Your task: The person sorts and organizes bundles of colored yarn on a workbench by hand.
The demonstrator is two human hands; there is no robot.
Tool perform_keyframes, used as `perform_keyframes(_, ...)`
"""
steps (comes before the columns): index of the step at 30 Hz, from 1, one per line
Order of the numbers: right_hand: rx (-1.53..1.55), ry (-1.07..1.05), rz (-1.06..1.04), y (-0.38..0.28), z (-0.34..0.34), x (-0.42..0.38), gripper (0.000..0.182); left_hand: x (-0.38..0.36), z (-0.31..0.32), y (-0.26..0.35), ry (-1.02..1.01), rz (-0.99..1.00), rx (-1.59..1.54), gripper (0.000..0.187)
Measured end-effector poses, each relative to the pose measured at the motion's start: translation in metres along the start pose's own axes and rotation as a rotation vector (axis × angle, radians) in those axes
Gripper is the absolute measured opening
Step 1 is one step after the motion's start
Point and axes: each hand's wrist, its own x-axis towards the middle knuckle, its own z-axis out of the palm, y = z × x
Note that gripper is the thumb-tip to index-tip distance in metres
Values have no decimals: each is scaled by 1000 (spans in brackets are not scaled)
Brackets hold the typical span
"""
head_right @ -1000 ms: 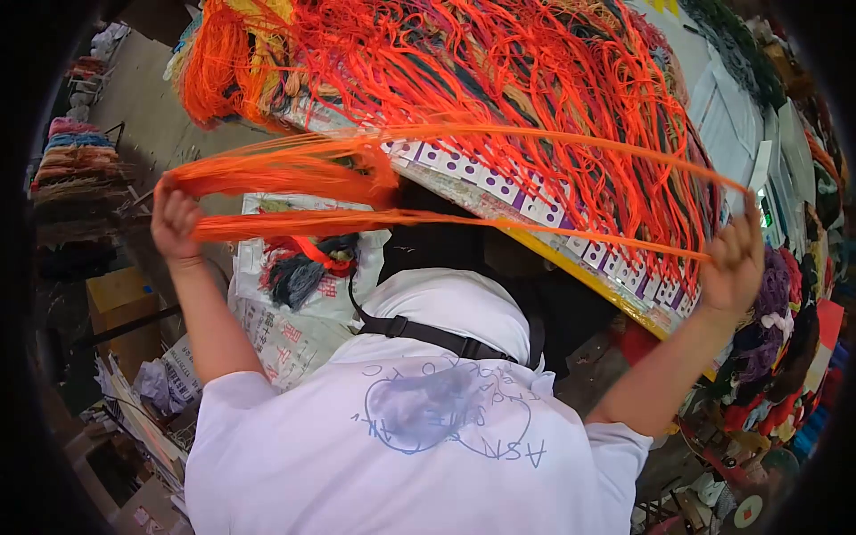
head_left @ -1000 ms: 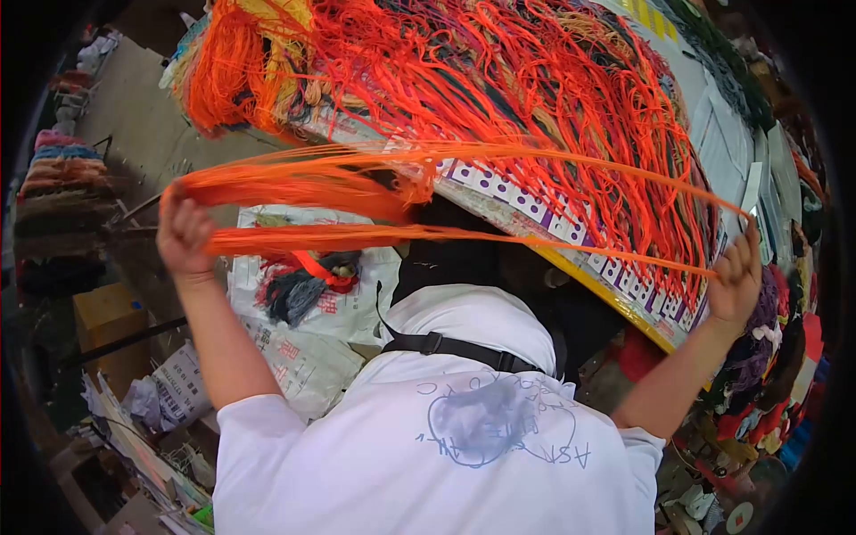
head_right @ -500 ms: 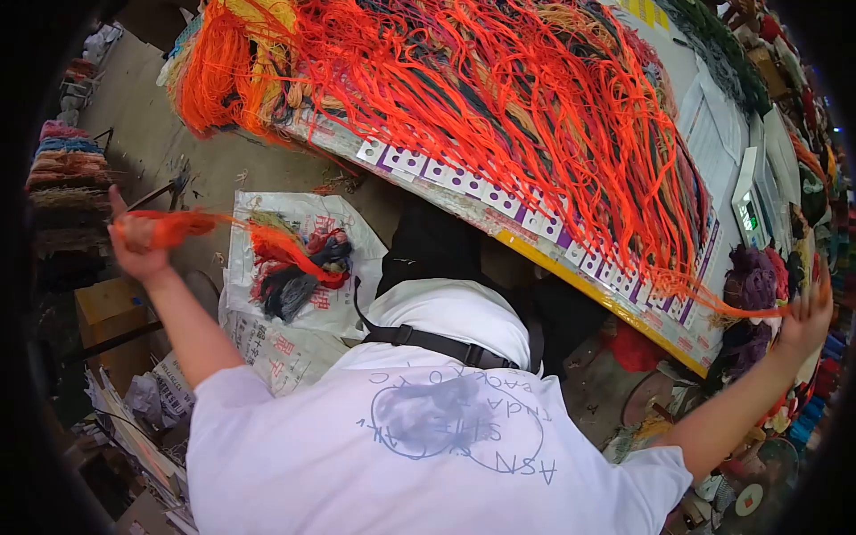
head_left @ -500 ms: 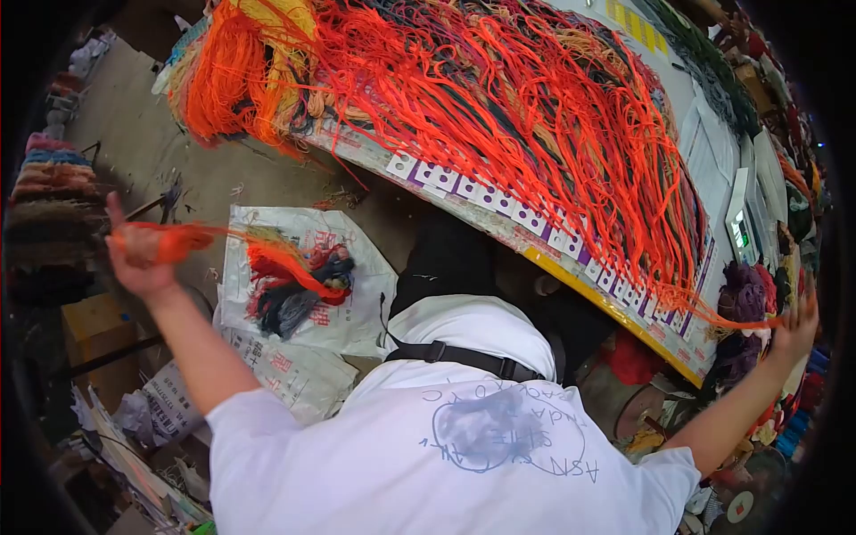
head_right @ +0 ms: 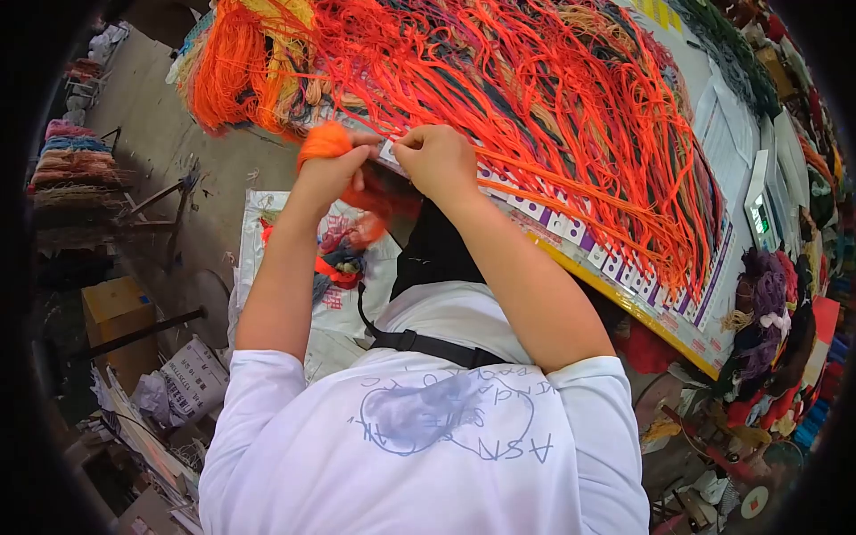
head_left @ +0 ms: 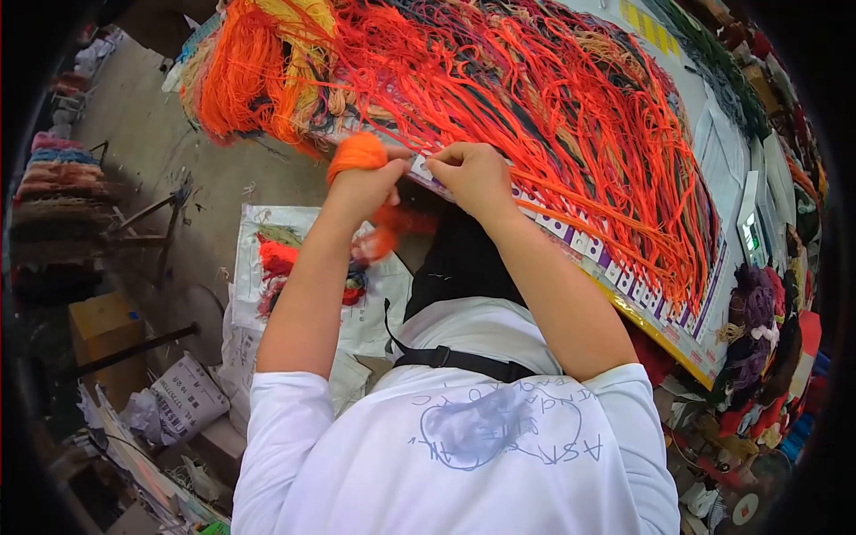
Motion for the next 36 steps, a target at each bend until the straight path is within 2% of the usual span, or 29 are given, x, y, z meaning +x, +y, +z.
perform_keyframes(3,-65,31,15,1,4,0,16,14,6,7,-37,-139,-53,20)
perform_keyframes(4,-62,30,14,1,4,1,16,15,9,8,-47,-92,-36,13)
perform_keyframes(8,-75,78,4,1,8,0,14,22,0,9,-72,-233,-133,12)
perform_keyframes(12,-34,96,0,1,8,-3,14,23,1,4,-105,-193,-39,13)
perform_keyframes(14,-8,95,3,3,9,-3,14,17,5,6,-154,-210,-238,15)
perform_keyframes(17,7,122,-25,5,11,-5,14,20,4,4,-205,-186,-262,16)
perform_keyframes(20,25,138,-55,6,11,-9,13,16,5,6,-140,-161,-155,14)
perform_keyframes(22,49,131,-64,8,11,-12,13,16,2,11,-190,-162,-138,12)
perform_keyframes(24,85,197,-265,11,12,-18,11,17,0,12,-241,-164,-121,10)
perform_keyframes(27,138,132,-234,11,11,-24,11,20,0,10,-260,-218,-156,7)
perform_keyframes(32,180,88,-189,15,7,-18,14,22,5,4,-166,-129,-131,5)
perform_keyframes(34,176,65,-162,14,5,-18,16,28,-12,-3,54,-60,-240,6)
perform_keyframes(36,-135,193,-400,14,4,-18,15,37,-47,-4,176,4,-324,8)
